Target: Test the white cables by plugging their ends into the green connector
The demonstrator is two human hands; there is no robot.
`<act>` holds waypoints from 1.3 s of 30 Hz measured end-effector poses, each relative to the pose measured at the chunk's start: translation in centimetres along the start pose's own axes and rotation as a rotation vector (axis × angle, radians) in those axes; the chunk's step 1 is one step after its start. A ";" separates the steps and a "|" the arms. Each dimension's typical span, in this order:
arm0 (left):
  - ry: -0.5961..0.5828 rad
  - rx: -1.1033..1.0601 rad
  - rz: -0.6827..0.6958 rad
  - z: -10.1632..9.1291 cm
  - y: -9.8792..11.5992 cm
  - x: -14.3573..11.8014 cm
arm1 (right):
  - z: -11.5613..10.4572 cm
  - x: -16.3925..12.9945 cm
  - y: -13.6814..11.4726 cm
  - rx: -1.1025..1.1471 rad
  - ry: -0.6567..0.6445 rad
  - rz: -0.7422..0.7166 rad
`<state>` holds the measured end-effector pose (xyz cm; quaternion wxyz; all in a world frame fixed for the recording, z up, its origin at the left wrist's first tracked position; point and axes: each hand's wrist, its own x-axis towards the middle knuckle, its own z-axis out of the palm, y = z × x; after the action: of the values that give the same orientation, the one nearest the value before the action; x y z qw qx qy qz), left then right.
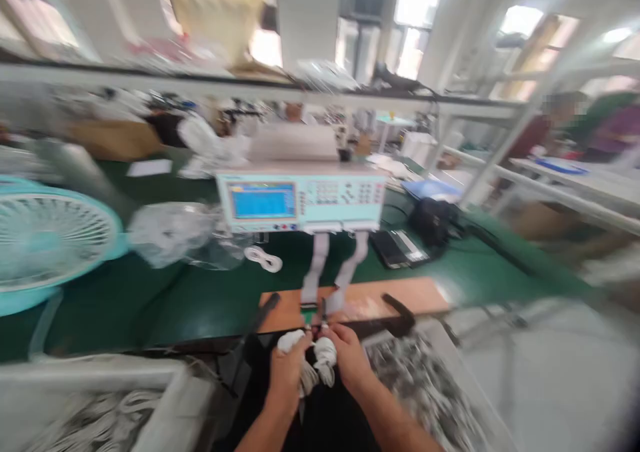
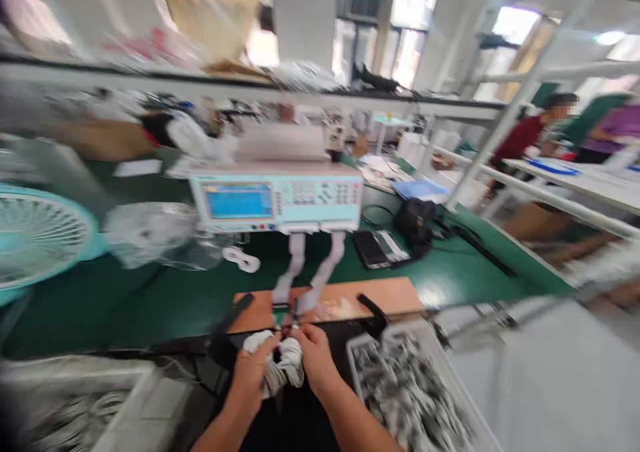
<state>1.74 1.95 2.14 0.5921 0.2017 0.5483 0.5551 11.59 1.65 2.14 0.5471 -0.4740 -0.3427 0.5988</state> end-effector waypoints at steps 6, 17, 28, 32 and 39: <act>-0.259 0.126 -0.285 -0.4 -1.5 -2.2 | -5.9 -2.1 -1.0 -0.367 -0.014 0.118; -0.279 -0.117 -0.637 1.4 -3.3 -3.3 | -12.2 -7.6 -1.8 -0.862 -0.147 -0.078; -0.462 0.090 -0.645 -1.9 -1.5 -3.9 | -6.6 -6.3 -0.8 -1.336 -0.725 -0.479; -0.529 0.191 -0.533 -2.5 -0.9 -4.6 | -6.6 -6.1 0.0 -1.219 -0.705 -0.462; -0.500 0.498 0.052 -3.4 -1.6 -5.0 | -6.4 -5.1 0.6 -0.821 -0.484 -0.278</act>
<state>0.55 -4.16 1.86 0.6262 0.4833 0.4997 0.3529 17.15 -4.14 0.52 0.2948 -0.4476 -0.7274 0.4286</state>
